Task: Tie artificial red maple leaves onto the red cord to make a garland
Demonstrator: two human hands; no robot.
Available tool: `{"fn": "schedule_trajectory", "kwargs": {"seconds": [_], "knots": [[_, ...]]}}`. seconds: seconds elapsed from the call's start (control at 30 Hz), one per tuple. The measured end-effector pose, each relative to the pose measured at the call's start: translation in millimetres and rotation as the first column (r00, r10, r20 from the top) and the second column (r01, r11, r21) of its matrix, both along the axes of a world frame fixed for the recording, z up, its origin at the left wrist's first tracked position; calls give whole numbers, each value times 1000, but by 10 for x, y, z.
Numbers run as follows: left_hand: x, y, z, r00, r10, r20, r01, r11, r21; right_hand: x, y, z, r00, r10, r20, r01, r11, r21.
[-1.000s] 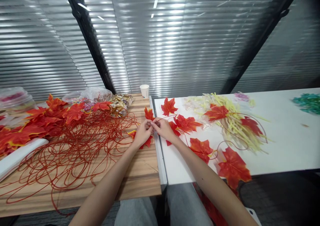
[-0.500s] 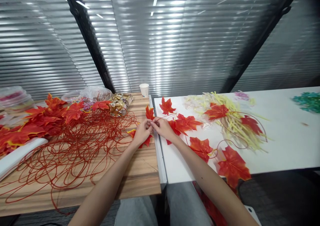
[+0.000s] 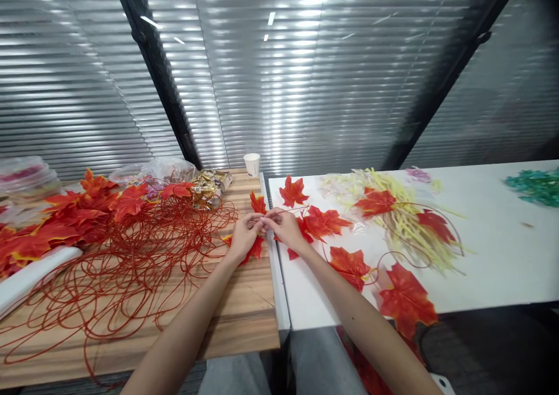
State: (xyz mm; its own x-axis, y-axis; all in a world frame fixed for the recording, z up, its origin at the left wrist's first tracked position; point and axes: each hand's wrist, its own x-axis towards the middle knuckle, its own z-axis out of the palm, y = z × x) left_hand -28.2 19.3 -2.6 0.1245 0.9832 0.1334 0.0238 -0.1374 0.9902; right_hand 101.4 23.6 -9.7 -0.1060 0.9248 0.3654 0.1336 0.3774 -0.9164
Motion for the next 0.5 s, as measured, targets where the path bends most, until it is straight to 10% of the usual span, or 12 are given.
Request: {"fn": "schedule_trajectory", "kwargs": {"seconds": [0.5], "knots": [[17,-49,62,984,19,175,-8,998,-63,4,8,33,972,12,-236,-36,994,-99]]}}
